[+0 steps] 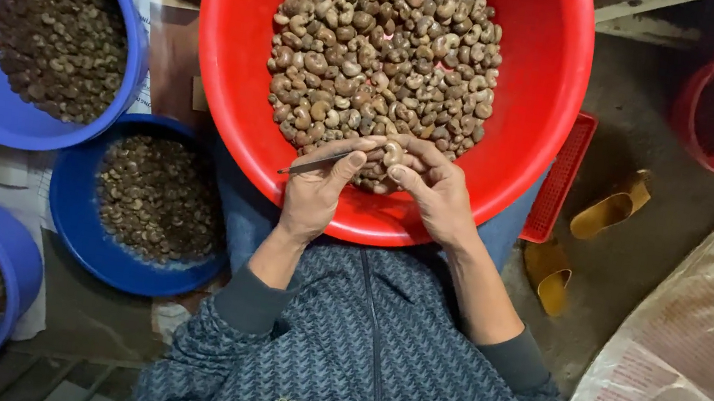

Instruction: Manually peeling the outer skin from cashew nuts using a small metal scraping tool.

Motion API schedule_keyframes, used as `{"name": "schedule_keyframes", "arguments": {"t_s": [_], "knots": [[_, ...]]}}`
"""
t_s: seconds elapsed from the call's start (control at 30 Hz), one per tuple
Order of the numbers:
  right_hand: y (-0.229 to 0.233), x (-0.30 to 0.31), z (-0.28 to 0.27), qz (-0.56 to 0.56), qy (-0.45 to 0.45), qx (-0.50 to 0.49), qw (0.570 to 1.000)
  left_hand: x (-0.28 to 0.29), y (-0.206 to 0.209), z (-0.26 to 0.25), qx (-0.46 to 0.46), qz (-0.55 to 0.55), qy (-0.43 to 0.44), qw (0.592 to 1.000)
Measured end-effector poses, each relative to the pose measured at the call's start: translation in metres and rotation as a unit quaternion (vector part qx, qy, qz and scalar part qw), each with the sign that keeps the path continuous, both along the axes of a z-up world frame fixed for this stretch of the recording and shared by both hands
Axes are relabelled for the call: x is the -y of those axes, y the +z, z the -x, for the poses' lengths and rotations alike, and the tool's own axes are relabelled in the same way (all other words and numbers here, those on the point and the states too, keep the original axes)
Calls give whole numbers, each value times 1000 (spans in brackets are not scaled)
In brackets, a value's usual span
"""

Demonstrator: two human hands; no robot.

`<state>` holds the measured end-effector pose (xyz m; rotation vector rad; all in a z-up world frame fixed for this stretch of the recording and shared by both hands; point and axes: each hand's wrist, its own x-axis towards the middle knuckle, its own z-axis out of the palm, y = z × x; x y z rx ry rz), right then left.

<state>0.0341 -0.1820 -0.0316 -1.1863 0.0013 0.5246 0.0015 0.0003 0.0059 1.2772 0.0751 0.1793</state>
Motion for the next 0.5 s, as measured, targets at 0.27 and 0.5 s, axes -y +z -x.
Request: {"name": "schedule_keyframes", "arguments": {"t_s": [0.27,0.5], "knots": [[21,-9,2,111,-3,78,991,0,-4,-1,-10,-1,-10,1000],[34,-17,5,199,-22,161,966,-2,-12,0,-4,-44,-30,999]]}}
